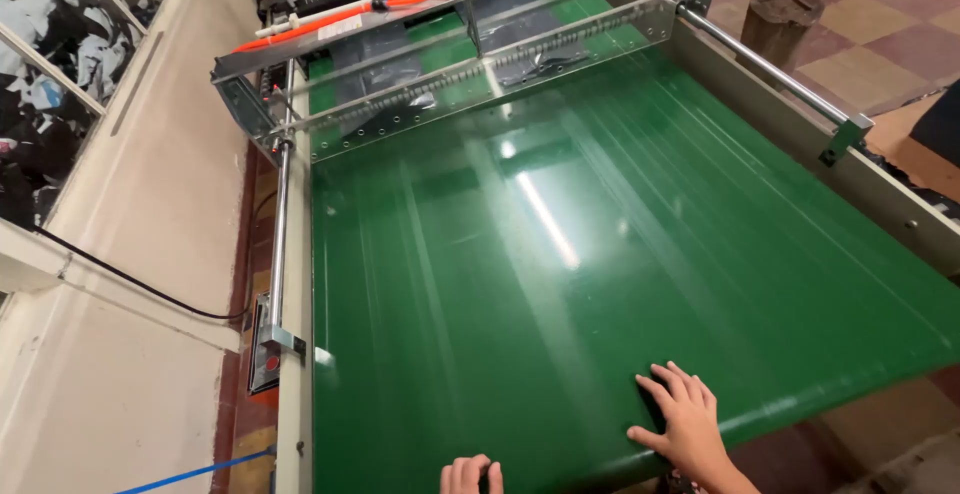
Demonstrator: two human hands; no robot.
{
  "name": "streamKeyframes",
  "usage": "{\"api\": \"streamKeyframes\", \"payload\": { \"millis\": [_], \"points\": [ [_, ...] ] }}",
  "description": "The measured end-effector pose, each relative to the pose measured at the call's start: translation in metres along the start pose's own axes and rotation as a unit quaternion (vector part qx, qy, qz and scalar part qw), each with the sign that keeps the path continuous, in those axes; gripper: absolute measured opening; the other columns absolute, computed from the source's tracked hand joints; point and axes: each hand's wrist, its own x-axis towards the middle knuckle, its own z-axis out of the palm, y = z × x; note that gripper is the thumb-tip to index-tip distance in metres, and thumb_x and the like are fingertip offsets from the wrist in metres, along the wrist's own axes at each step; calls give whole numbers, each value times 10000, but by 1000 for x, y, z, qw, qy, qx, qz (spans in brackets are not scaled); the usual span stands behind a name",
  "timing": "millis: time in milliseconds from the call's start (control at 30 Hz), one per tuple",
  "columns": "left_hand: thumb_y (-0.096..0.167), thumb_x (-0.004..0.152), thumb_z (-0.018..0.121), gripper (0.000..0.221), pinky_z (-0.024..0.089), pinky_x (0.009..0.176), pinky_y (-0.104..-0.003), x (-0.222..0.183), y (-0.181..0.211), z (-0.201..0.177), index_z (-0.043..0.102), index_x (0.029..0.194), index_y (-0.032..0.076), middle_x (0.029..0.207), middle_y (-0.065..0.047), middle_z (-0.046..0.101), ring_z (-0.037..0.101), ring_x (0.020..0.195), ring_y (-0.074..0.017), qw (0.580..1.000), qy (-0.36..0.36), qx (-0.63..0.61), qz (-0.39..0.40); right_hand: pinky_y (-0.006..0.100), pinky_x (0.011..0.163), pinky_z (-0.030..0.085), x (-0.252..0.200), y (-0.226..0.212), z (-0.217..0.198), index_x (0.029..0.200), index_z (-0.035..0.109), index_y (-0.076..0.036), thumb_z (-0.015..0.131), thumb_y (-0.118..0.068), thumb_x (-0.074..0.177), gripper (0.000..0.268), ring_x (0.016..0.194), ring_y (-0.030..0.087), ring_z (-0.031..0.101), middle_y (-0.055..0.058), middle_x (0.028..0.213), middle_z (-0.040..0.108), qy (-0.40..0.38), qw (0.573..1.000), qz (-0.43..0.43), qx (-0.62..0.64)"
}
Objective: Folding black plastic bags and placing them into clear plastic sleeves for final packaging.
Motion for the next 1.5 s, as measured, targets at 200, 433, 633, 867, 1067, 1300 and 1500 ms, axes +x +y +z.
{"api": "streamKeyframes", "payload": {
  "millis": [200, 433, 633, 867, 1067, 1300, 1500],
  "points": [
    [385, 787, 686, 153, 487, 613, -299, 2, 16, -3, 707, 800, 234, 741, 46, 641, 549, 699, -189, 998, -48, -40, -31, 458, 1096, 333, 2, -4, -20, 1265, 617, -314, 823, -537, 659, 678, 1415, 206, 403, -75, 1395, 551, -12, 999, -26, 19],
    [266, 819, 691, 81, 515, 619, -274, 34, 125, -39, 702, 835, 188, 766, 22, 660, 602, 680, -172, 985, -22, -168, 31, 383, 977, 441, 9, 21, -52, 1194, 669, -260, 761, -436, 745, 492, 1155, 217, 589, -41, 1231, 677, -7, 993, 52, 109],
    [167, 853, 643, 55, 488, 620, -289, 56, 178, -45, 658, 807, 140, 743, -9, 627, 568, 659, -194, 964, -66, -238, 95, 386, 1000, 454, 20, 47, -77, 1183, 678, -199, 752, -390, 786, 446, 1126, 231, 594, -8, 1220, 670, 20, 991, 76, 112],
    [178, 852, 649, 38, 472, 620, -304, 67, 198, -27, 646, 827, 149, 753, 0, 618, 552, 657, -200, 956, -108, -247, 117, 394, 1010, 449, 35, 70, -96, 1216, 662, -187, 738, -391, 800, 470, 1140, 247, 587, 14, 1244, 657, 27, 987, 105, 115],
    [171, 846, 655, 32, 473, 629, -304, 77, 223, -17, 645, 822, 152, 748, 4, 610, 560, 666, -193, 948, -148, -252, 127, 409, 1009, 456, 49, 92, -108, 1261, 639, -181, 725, -405, 807, 514, 1152, 267, 580, 44, 1270, 639, 30, 983, 130, 123],
    [180, 862, 658, 51, 466, 647, -312, 86, 249, -1, 637, 836, 141, 781, -4, 607, 567, 703, -202, 931, -217, -255, 147, 385, 1007, 473, 59, 130, -115, 1273, 629, -107, 719, -353, 830, 514, 1139, 244, 626, 97, 1235, 648, 52, 970, 159, 174],
    [218, 897, 644, 103, 464, 649, -361, 100, 275, 13, 648, 907, 116, 873, -28, 648, 587, 771, -233, 914, -275, -229, 191, 420, 966, 497, 77, 159, -136, 1341, 569, -49, 697, -355, 862, 583, 1118, 270, 633, 135, 1246, 626, 71, 954, 198, 212]
  ]
}}
